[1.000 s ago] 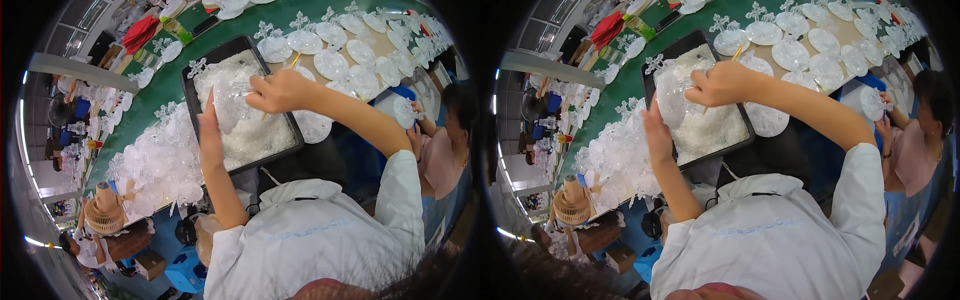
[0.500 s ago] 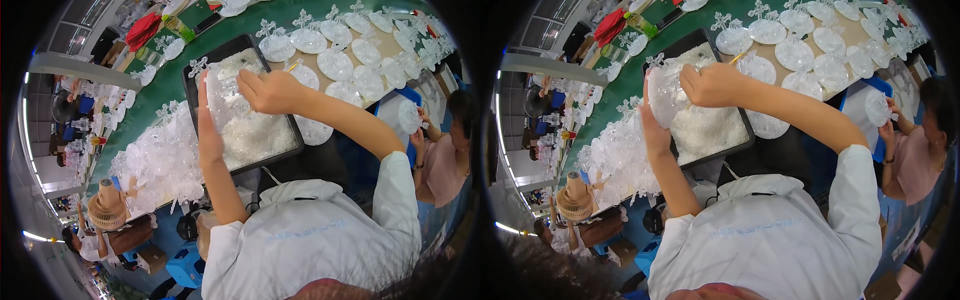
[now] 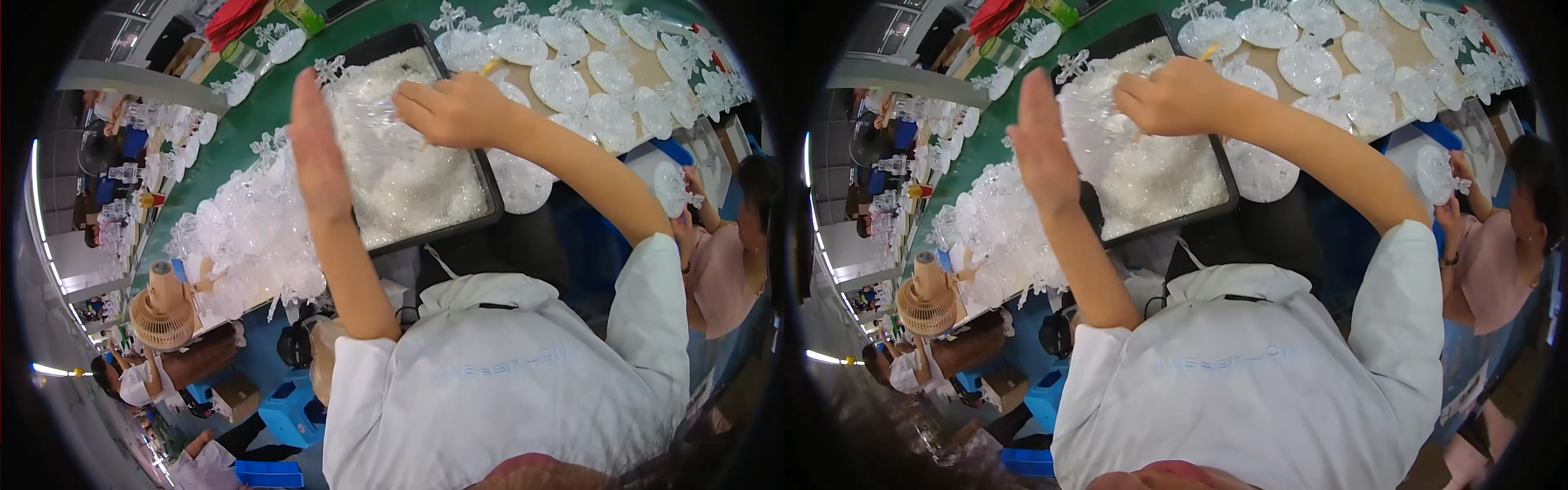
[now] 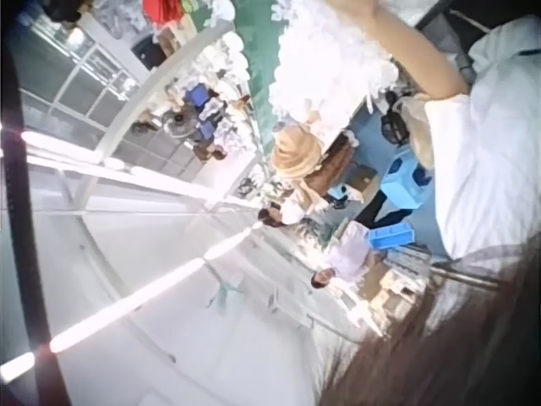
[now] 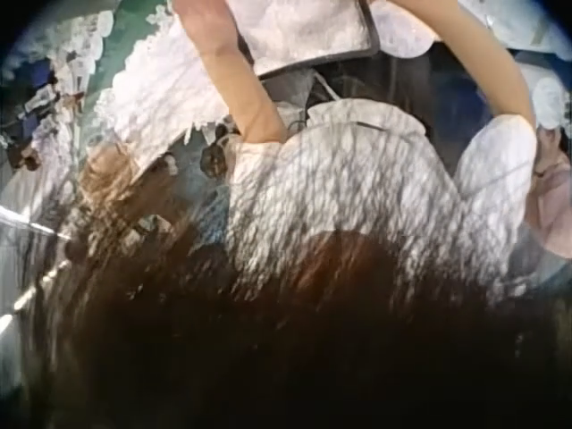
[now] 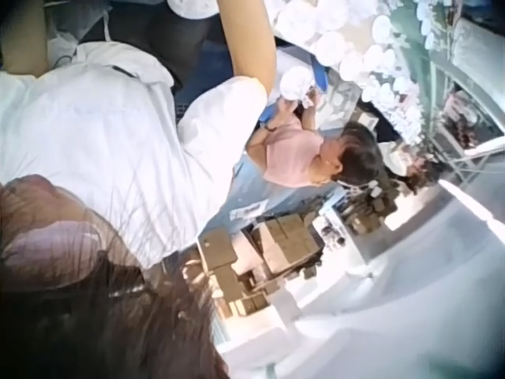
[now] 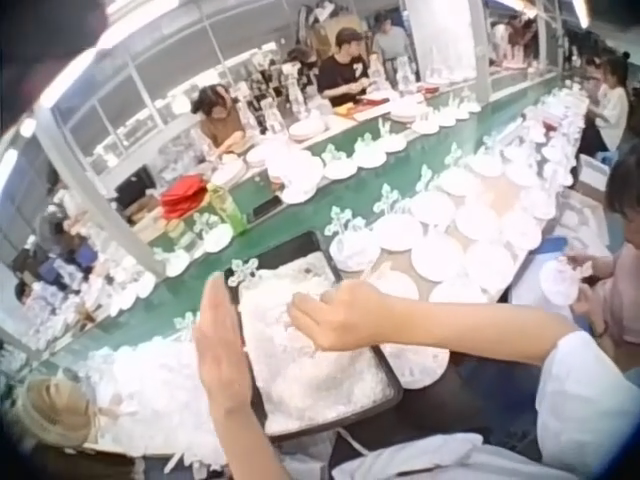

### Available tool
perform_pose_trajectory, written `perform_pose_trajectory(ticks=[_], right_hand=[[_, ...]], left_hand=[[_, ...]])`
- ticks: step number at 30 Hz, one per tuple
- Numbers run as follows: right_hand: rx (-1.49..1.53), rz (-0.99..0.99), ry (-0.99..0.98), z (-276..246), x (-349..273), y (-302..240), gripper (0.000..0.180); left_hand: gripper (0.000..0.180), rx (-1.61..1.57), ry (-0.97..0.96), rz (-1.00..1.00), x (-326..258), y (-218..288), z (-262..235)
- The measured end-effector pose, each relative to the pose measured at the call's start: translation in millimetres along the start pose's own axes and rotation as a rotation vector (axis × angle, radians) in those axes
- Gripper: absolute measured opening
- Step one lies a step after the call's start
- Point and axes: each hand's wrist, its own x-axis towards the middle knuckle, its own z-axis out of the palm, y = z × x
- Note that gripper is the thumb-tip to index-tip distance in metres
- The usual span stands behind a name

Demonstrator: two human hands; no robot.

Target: Applying glue and small crystals to clear plastic ornaments using a brush and a dipping tray on a factory assembly line.

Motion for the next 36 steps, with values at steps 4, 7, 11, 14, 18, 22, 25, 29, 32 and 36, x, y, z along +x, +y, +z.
perform_pose_trajectory(ticks=[4,7,11,14,18,22,25,29,32,36], right_hand=[[0.118,-0.017,0.148,7,17,-14,0.027],[0.048,-0.024,-0.007,1,1,5,0.024],[0.122,-0.037,0.086,-1,9,-2,0.023],[0.119,-0.059,0.090,2,4,4,0.023],[0.117,-0.085,0.052,2,13,-6,0.022],[0.130,-0.078,0.157,12,4,8,0.020],[0.152,-0.087,0.110,8,21,4,0.020],[0.151,-0.121,0.142,11,22,5,0.020],[0.175,-0.124,0.136,10,17,6,0.021],[0.206,-0.109,0.125,11,28,0,0.021]], left_hand=[[0.066,0.053,0.063,-0.022,-12,32,-16],[0.062,-0.113,-0.004,-0.051,3,-7,-4],[0.056,-0.126,0.038,-0.026,-2,-4,4],[0.052,0.035,0.043,0.150,-2,3,0],[0.056,0.087,0.067,0.063,-7,12,10],[0.062,0.058,0.042,0.154,3,-4,-11],[0.068,0.042,0.083,0.017,-5,20,6],[0.063,0.280,0.072,0.270,-4,0,-14],[0.063,0.277,0.090,0.241,3,1,-11],[0.066,0.151,0.041,0.149,-9,6,3]])
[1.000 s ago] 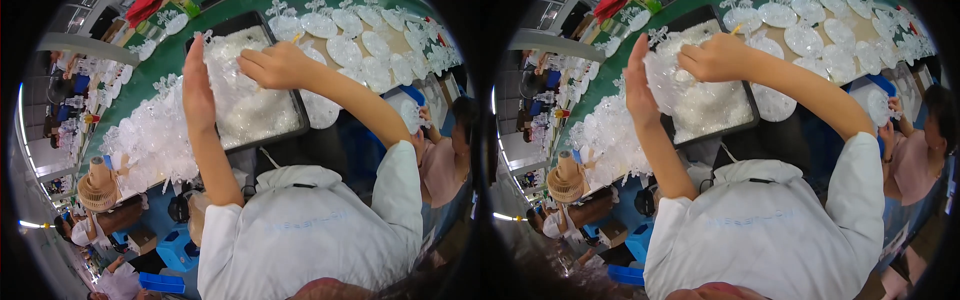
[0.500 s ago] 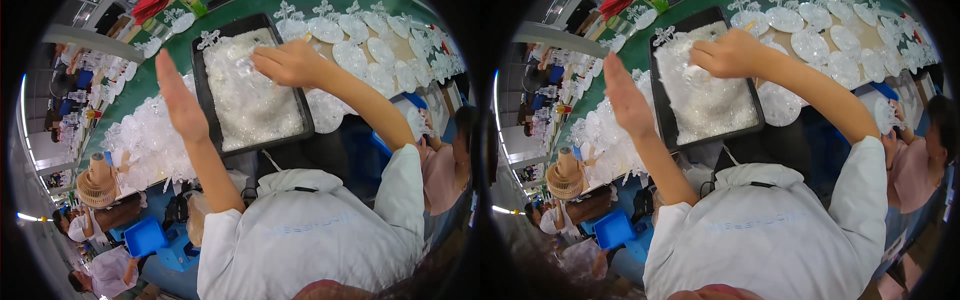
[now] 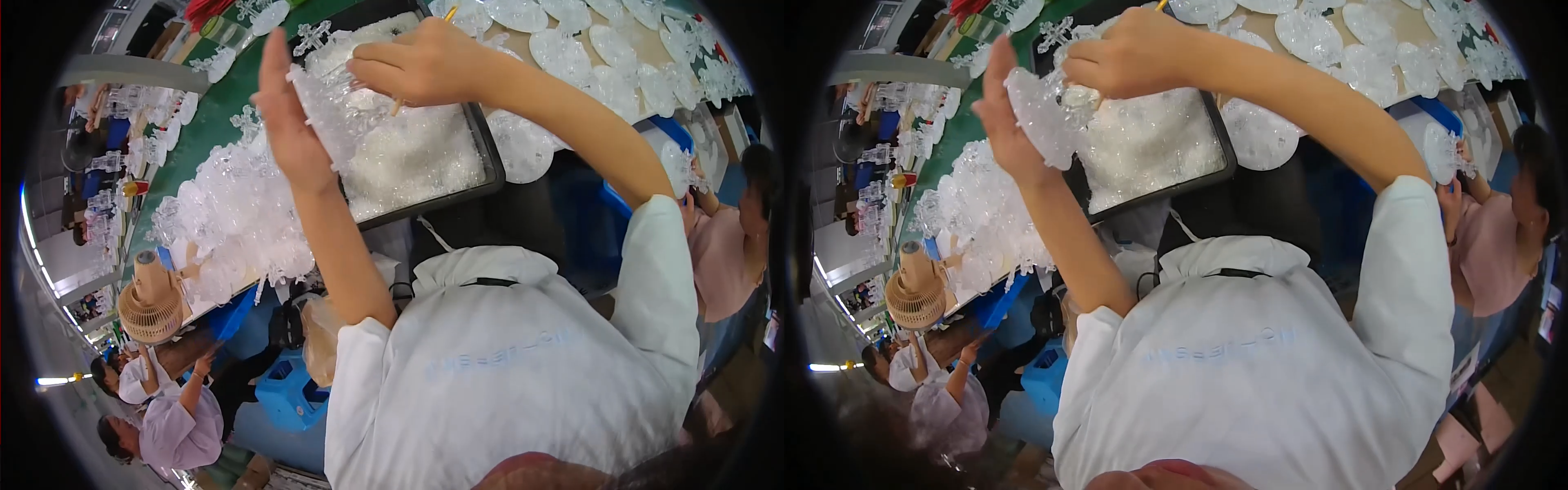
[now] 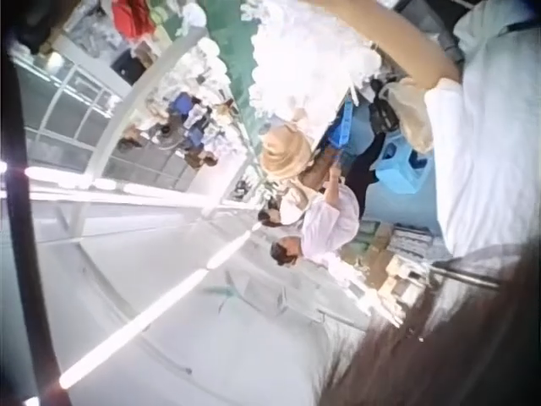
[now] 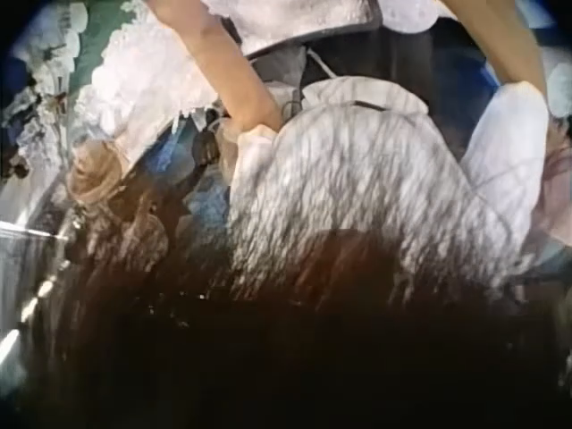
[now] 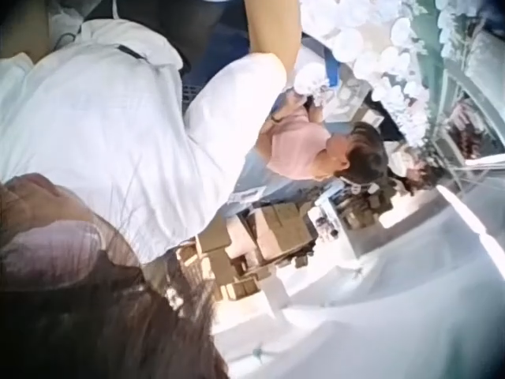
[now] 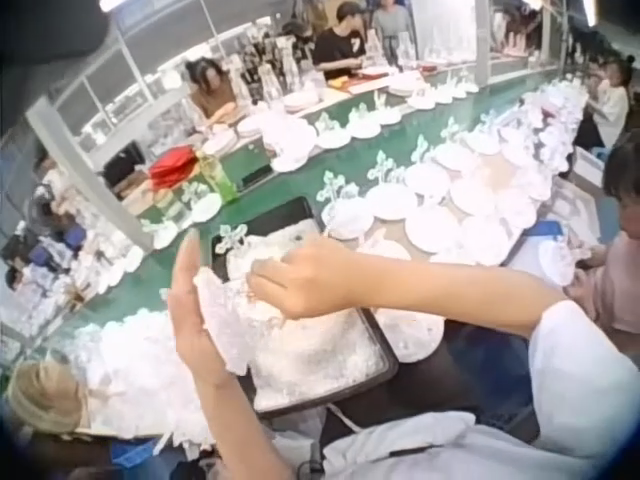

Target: Applying glue and small crystals to clear plastic ornaments using a brush and a dipping tray on a factory assembly line.

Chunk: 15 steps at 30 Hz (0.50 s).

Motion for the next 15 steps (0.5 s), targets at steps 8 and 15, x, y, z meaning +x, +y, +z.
perform_pose_trajectory(ticks=[8,15], right_hand=[[-0.065,-0.023,0.044,-8,-6,2,0.020],[-0.037,0.030,0.110,-15,-13,15,0.026]], left_hand=[[0.060,0.058,0.075,0.178,16,-6,-12],[0.066,-0.002,0.186,0.100,7,14,-16]])
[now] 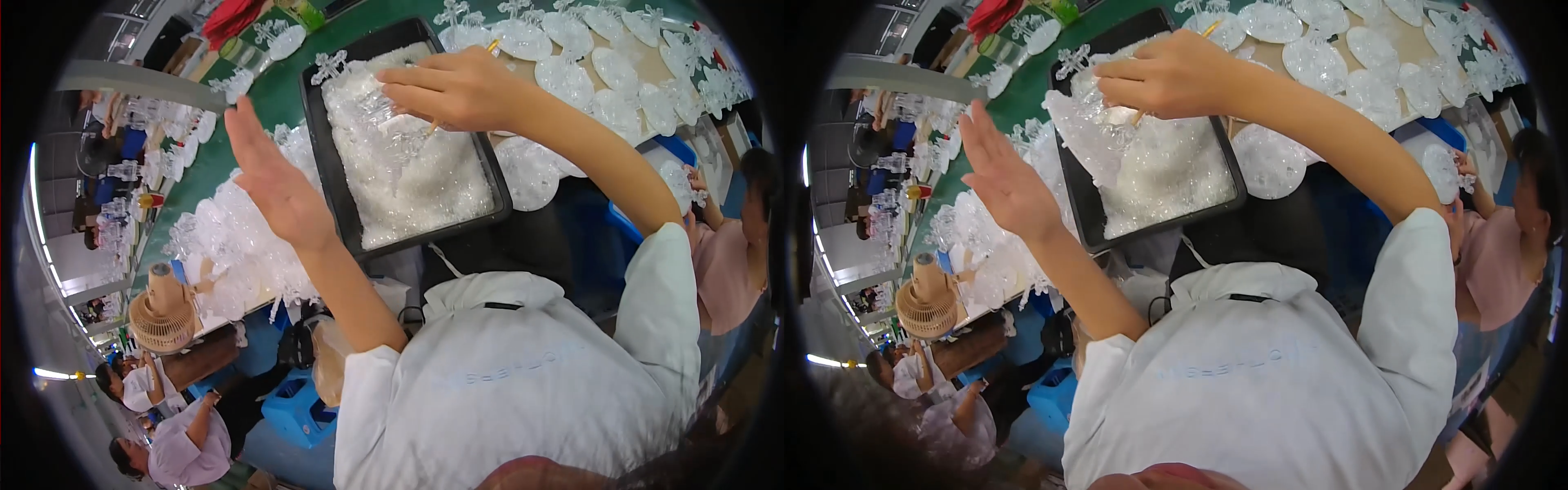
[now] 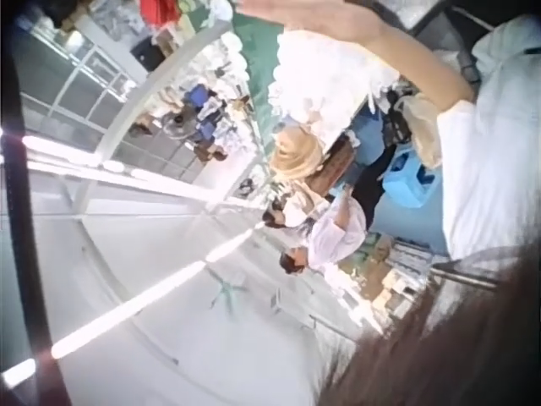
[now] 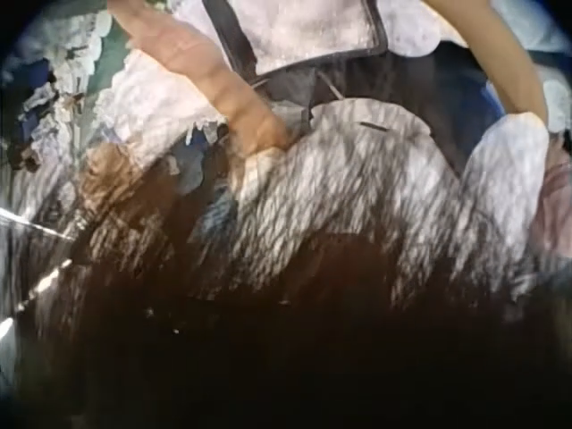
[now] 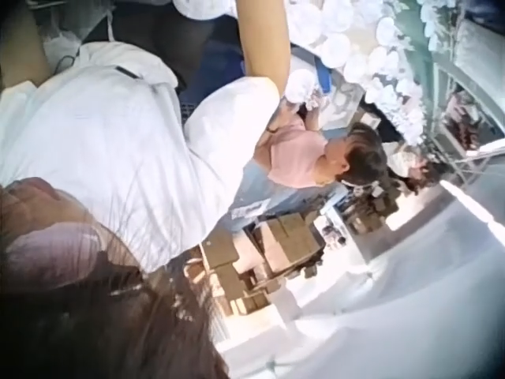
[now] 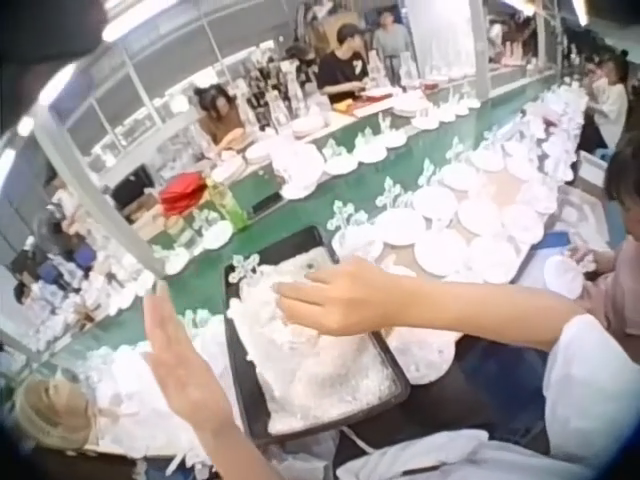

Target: Applying glue and small crystals to clear plastic ornaments using a brush and a dipping tray on a factory assembly line.

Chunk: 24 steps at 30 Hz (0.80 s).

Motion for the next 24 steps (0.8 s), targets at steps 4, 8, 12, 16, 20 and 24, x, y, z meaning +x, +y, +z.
perform_pose_trajectory(ticks=[4,8,12,16,20,24], right_hand=[[0.009,0.003,-0.148,9,11,-22,0.025],[0.021,0.049,-0.074,0,4,-16,0.022],[0.020,0.026,-0.093,-1,5,-1,0.020],[0.052,0.006,-0.082,7,18,-8,0.018],[0.035,-0.017,-0.023,5,13,-9,0.014],[0.050,-0.012,-0.026,-4,2,4,0.015]], left_hand=[[0.065,0.022,-0.124,-0.023,-9,-17,5],[0.065,0.323,-0.268,0.073,-4,-6,-5],[0.066,-0.074,0.001,0.031,-6,3,-2],[0.063,0.004,-0.149,-0.052,1,-8,18],[0.063,0.540,-0.167,0.033,-3,-5,0],[0.065,-0.195,-0.044,0.053,0,-3,-1]])
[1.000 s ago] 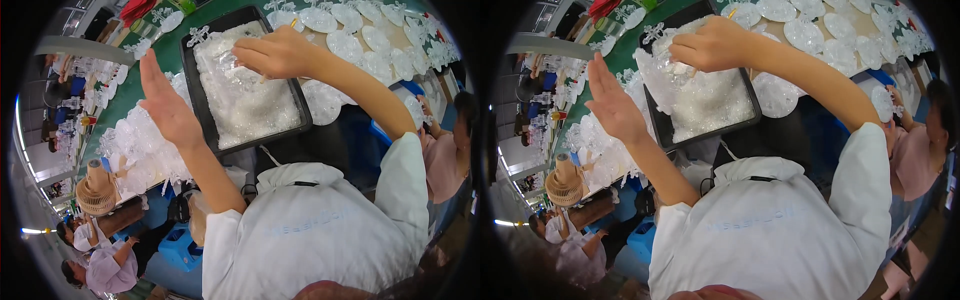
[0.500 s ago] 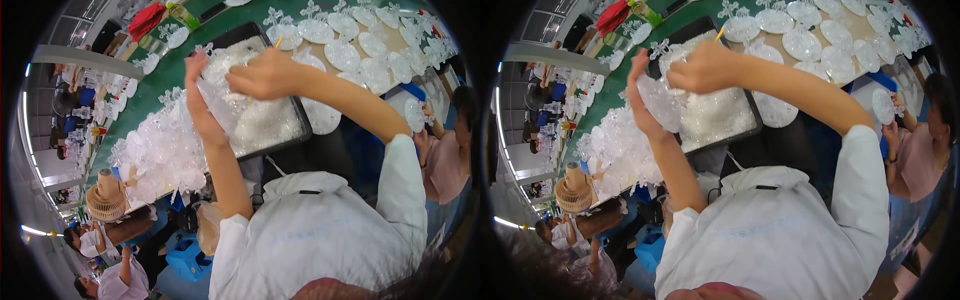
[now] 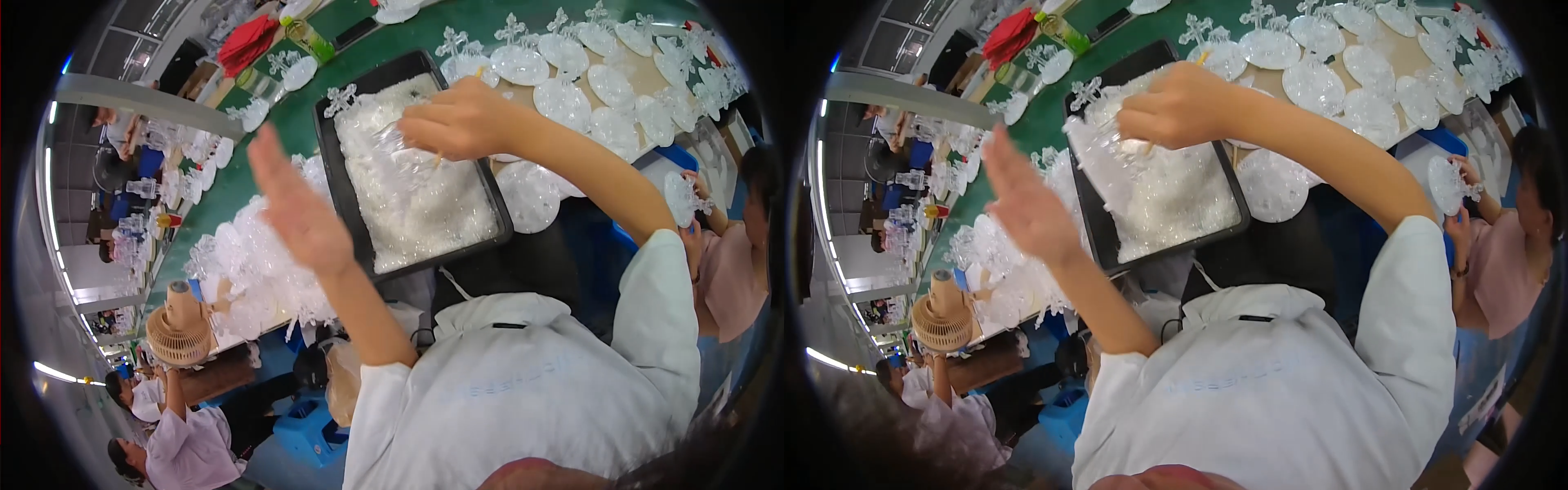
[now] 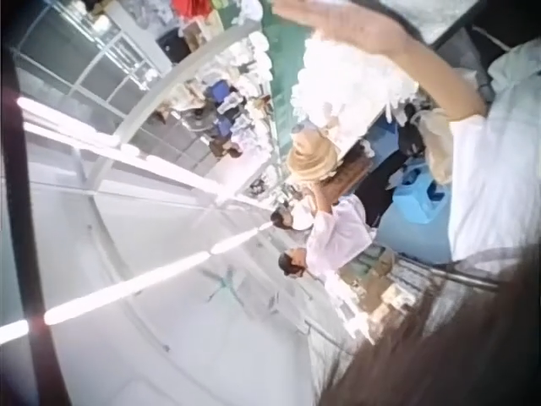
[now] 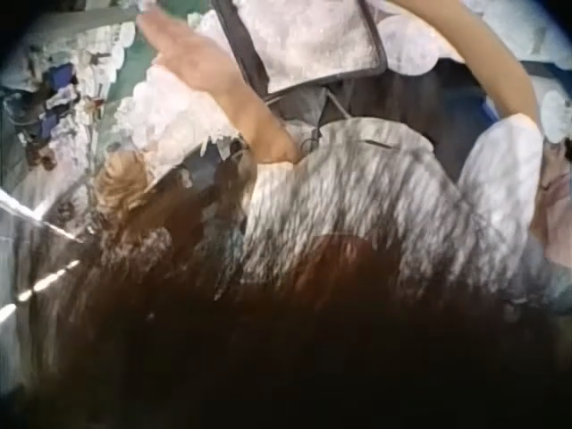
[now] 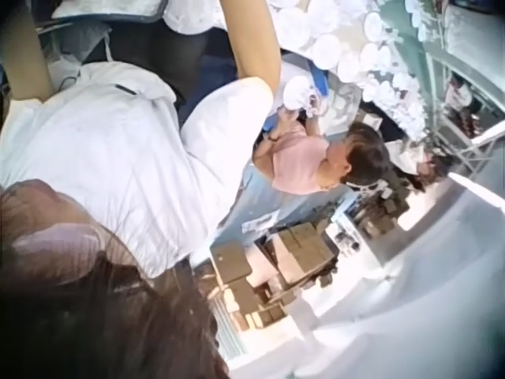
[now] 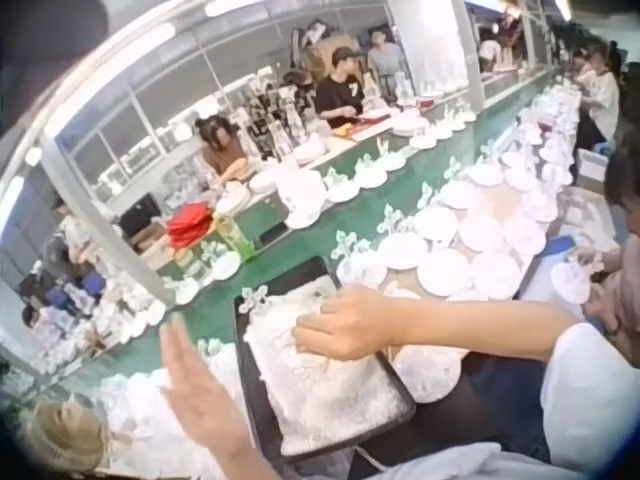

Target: Applying glue and small crystals to clear plastic ornaments using a brush and a dipping tray on a factory assembly line.

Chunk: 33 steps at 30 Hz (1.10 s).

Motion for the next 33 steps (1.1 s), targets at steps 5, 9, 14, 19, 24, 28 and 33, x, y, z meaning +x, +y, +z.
perform_pose_trajectory(ticks=[5,9,14,19,24,28,33], right_hand=[[0.021,-0.013,-0.016,10,23,-5,0.018],[0.003,0.004,0.008,13,5,-13,0.019],[0.110,0.049,-0.011,11,10,-9,0.019],[0.041,0.023,0.053,6,14,0,0.018],[0.074,0.014,0.095,5,14,-2,0.016],[0.063,0.012,0.019,13,26,1,0.014],[0.094,0.037,0.139,13,11,3,0.012]], left_hand=[[0.067,0.337,-0.051,0.007,-1,-8,5],[0.065,0.438,-0.047,0.069,-16,4,-11],[0.063,0.467,-0.015,0.056,-16,6,-4],[0.065,0.375,-0.014,0.089,-12,3,-2],[0.069,0.377,-0.082,0.094,-8,-5,0],[0.070,0.098,-0.006,-0.256,7,-17,23],[0.060,0.264,-0.043,-0.061,-4,5,11]])
